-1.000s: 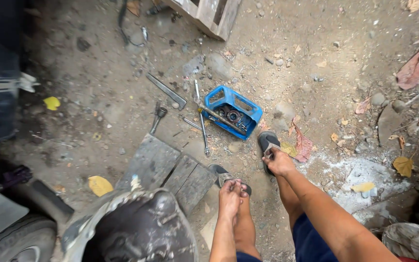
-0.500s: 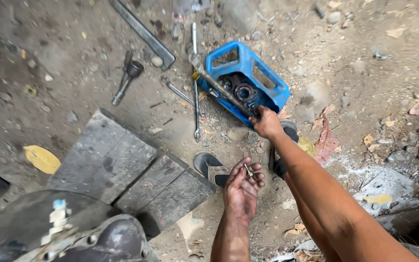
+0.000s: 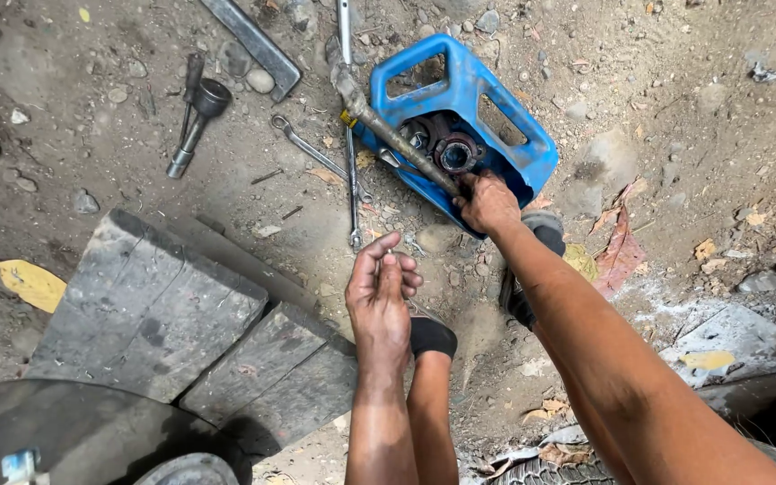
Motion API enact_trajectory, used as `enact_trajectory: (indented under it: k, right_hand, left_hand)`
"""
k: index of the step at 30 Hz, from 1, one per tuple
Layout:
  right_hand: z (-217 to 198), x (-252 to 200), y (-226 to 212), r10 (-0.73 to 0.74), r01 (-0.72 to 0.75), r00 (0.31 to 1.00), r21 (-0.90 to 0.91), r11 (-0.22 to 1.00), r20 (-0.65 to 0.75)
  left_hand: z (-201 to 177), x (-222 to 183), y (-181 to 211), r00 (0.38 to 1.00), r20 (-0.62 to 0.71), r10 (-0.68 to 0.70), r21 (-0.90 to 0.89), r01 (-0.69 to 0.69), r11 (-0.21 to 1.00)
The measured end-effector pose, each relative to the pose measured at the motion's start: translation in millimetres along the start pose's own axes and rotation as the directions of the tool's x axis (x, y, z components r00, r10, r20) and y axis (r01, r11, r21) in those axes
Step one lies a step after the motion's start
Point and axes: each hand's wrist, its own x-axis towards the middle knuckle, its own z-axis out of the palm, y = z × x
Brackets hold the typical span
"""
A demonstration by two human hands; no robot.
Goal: Disassembling and inspecting a vehicle transmission assembly
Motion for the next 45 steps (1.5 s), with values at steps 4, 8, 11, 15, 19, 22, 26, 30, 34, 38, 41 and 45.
enact_trajectory:
  k: [4, 8, 11, 15, 19, 22, 26, 30, 34, 38, 41, 45]
  right_hand:
    - [24, 18, 23, -0.085, 0.085, 0.996, -0.021, 0.996, -0.011]
    - [8, 8, 22, -0.071, 0.046, 0.989, 0.184, 0.982, 0.132]
    - [-22, -11, -2, -0.101, 0.07, 0.984, 0.208, 0.976, 0.144]
    - [-23, -17, -12, -0.162, 0.157, 0.986, 0.098, 0.983, 0.036]
    - [-18, -29, 1, -0.372, 0.384, 0.92, 0.091, 0.919, -0.121]
    - [-17, -38, 6, -0.511, 0.537, 0.838, 0.117, 0.836, -0.191]
    - [-35, -54, 3, -0.443, 0.482, 0.876, 0.317, 0.817, -0.191]
    - [-34, -36, 12, -0.153, 0.126, 0.988, 0.417, 0.9, 0.031]
    - [-16, -9, 17, -0.051, 0.019, 0.993, 0.271, 0.962, 0.111]
    - [-14, -13, 15, -0.156, 0.145, 0.966, 0.067, 0.987, 0.207]
    - [-25, -19, 17, -0.184, 0.151, 0.964, 0.174, 0.973, 0.192]
    - [-55, -30, 6, -0.254, 0.175, 0.949, 0.363, 0.915, 0.184]
  left_hand:
    - [10, 22, -24, 1.0, -0.012, -0.008, 0.028, 0.008, 1.0]
    - [23, 60, -55, 0.998, 0.012, -0.068, 0.185, 0.064, 0.981]
    - [33, 94, -80, 0.997, -0.049, -0.058, 0.351, 0.072, 0.934]
    - [39, 129, -99, 0.992, -0.124, -0.016, 0.526, 0.079, 0.847]
    - [50, 133, -60, 0.981, -0.186, -0.064, 0.545, 0.157, 0.824]
    - [50, 149, -63, 0.981, -0.191, -0.02, 0.639, 0.14, 0.757]
    - [44, 173, -86, 0.975, -0.223, -0.016, 0.661, 0.164, 0.732]
    - [68, 167, -75, 0.961, -0.271, 0.058, 0.756, 0.175, 0.631]
    - [67, 171, -87, 0.96, -0.27, 0.068, 0.777, 0.176, 0.604]
    - [71, 157, -74, 0.956, -0.271, 0.113, 0.749, 0.136, 0.649]
    - [72, 155, -61, 0.929, -0.278, 0.243, 0.701, 0.024, 0.713]
    - [70, 174, -59, 0.912, -0.252, 0.323, 0.786, -0.001, 0.618]
